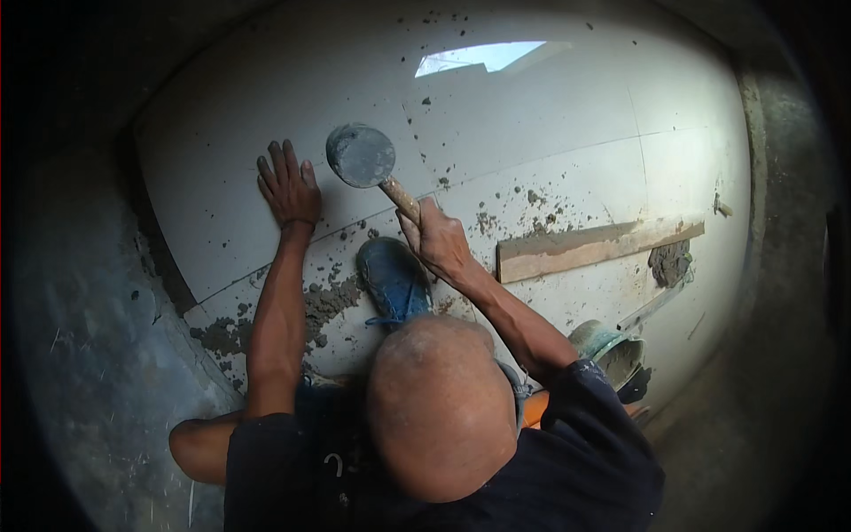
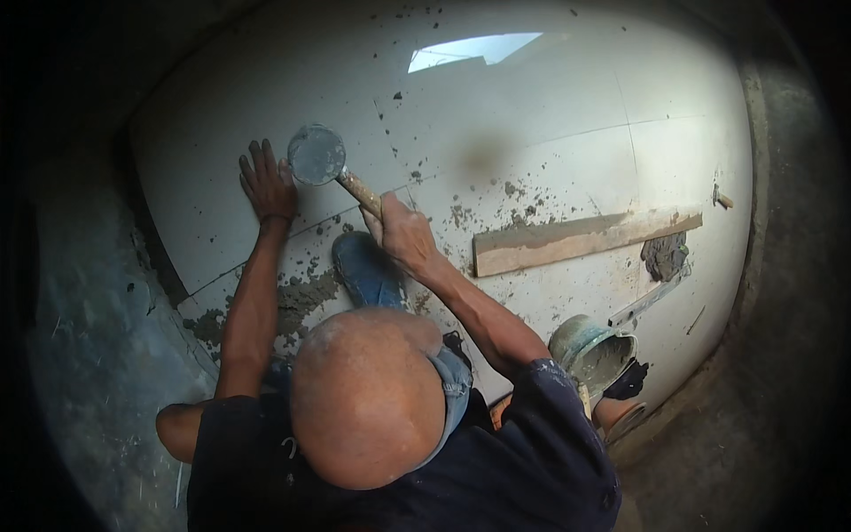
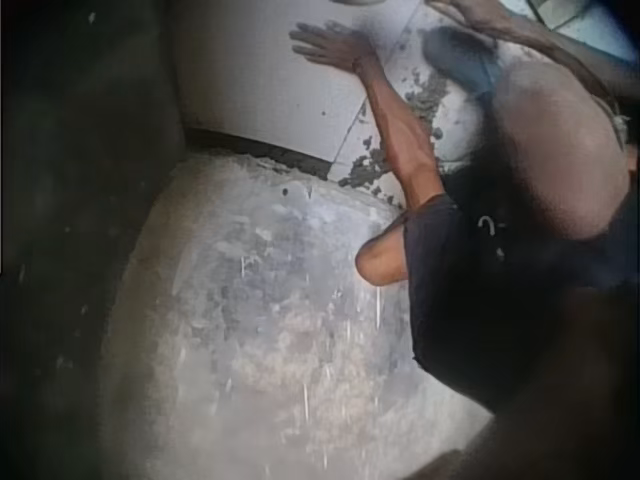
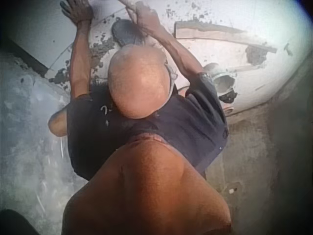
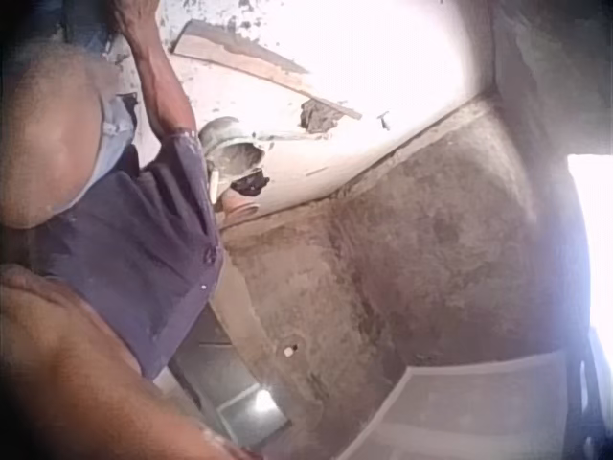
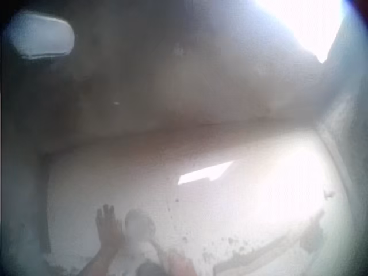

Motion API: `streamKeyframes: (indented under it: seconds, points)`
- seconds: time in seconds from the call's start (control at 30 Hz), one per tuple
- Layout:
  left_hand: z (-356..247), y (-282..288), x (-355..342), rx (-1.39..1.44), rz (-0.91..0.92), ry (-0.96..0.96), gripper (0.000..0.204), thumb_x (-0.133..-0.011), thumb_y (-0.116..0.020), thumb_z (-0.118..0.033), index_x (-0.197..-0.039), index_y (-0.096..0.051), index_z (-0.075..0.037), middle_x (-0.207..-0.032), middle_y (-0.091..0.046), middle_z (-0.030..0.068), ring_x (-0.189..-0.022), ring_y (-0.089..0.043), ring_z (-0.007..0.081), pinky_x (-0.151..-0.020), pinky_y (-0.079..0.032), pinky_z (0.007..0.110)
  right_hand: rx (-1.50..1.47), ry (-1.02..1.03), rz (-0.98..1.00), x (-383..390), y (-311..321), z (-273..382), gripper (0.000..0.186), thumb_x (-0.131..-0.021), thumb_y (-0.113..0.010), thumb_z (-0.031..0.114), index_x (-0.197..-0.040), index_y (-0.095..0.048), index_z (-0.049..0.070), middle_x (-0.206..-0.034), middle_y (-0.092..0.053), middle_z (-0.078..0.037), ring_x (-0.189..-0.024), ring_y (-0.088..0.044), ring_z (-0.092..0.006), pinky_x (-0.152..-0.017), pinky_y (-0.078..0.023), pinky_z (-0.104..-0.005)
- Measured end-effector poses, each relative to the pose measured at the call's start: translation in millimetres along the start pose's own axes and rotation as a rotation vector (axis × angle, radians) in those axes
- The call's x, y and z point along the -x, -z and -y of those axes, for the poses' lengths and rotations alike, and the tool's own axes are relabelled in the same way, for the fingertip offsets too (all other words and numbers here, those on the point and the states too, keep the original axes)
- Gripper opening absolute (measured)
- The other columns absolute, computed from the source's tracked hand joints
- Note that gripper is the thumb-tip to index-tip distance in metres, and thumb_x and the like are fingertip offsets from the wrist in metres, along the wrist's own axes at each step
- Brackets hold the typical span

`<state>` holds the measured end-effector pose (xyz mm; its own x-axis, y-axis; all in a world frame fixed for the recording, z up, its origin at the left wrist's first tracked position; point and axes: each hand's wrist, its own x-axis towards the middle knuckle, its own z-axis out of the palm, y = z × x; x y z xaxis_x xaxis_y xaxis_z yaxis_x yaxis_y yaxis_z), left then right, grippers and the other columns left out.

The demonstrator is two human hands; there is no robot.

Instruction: Installing and leveling floor tiles using a mallet and mortar.

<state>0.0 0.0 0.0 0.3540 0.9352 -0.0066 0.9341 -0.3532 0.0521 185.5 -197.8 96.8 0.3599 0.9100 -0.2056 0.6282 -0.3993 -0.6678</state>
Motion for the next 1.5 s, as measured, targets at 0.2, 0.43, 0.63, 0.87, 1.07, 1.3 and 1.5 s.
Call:
streamKeyframes:
  seconds: [0.2,0.43,0.63,0.87,1.07,1.3,1.5]
  points:
    - [-3.7,3.6,-2.9,0.007,-0.051,-0.001,0.058,-0.105,-0.034,-0.040,-0.157,-0.023,-0.016,-0.163,-0.020,0.0102,-0.148,-0.017,0.0396,-0.119,-0.016,0.056,0.071,0.015,0.104,-11.3,0.9,-4.8,0.030,-0.097,-0.059,0.027,-0.096,-0.045,0.000,-0.066,-0.060,-0.023,-0.058,-0.060,-0.0437,-0.052,-0.048,-0.0510]
    - [-2.6,5.2,6.0,-0.032,-0.031,-0.024,0.060,-0.104,-0.036,-0.039,-0.157,-0.021,-0.016,-0.163,-0.019,0.0095,-0.149,-0.016,0.0395,-0.119,-0.017,0.055,0.017,0.032,0.091,-12.0,-3.8,0.3,0.030,-0.098,-0.058,0.027,-0.097,-0.045,0.000,-0.065,-0.060,-0.024,-0.056,-0.060,-0.0438,-0.050,-0.048,-0.0510]
    - [-1.6,11.0,6.6,-0.131,0.032,-0.035,0.061,-0.104,-0.039,-0.038,-0.157,-0.020,-0.015,-0.163,-0.019,0.0102,-0.148,-0.017,0.0395,-0.118,-0.018,0.055,-0.016,0.114,0.005,-16.9,-11.7,14.7,0.031,-0.097,-0.058,0.027,-0.095,-0.044,0.000,-0.066,-0.061,-0.024,-0.056,-0.060,-0.0439,-0.050,-0.048,-0.0502]
    - [-5.0,10.3,2.9,-0.081,-0.021,-0.015,0.064,-0.101,-0.048,-0.033,-0.156,-0.021,-0.014,-0.160,-0.023,0.0111,-0.147,-0.020,0.0402,-0.117,-0.022,0.055,-0.092,0.178,-0.094,-42.7,-9.4,18.6,0.032,-0.098,-0.058,0.027,-0.094,-0.043,-0.001,-0.066,-0.060,-0.025,-0.054,-0.060,-0.0439,-0.049,-0.047,-0.0505]
    - [-2.5,8.8,0.3,-0.133,0.040,-0.014,0.060,-0.101,-0.046,-0.032,-0.155,-0.026,-0.014,-0.159,-0.025,0.0117,-0.145,-0.024,0.0421,-0.115,-0.024,0.056,0.068,-0.006,0.058,-77.9,-7.4,25.3,0.031,-0.099,-0.057,0.027,-0.096,-0.042,-0.001,-0.062,-0.059,-0.024,-0.053,-0.060,-0.0436,-0.048,-0.047,-0.0510]
    - [-2.4,6.9,-1.5,-0.055,-0.083,-0.046,0.055,-0.102,-0.043,-0.030,-0.153,-0.032,-0.012,-0.158,-0.027,0.0135,-0.144,-0.024,0.0433,-0.115,-0.024,0.057,-0.070,0.226,-0.143,-90.3,-13.4,27.1,0.032,-0.099,-0.056,0.027,-0.095,-0.042,-0.001,-0.058,-0.058,-0.023,-0.052,-0.060,-0.0427,-0.047,-0.046,-0.0505]
    - [-4.2,12.8,0.7,-0.081,-0.036,-0.033,0.057,-0.101,-0.045,-0.030,-0.153,-0.031,-0.011,-0.158,-0.027,0.0131,-0.143,-0.025,0.0424,-0.115,-0.025,0.056,0.017,0.176,0.009,-80.9,-7.5,30.8,0.033,-0.099,-0.056,0.029,-0.095,-0.042,-0.001,-0.061,-0.059,-0.024,-0.054,-0.060,-0.0436,-0.048,-0.047,-0.0515]
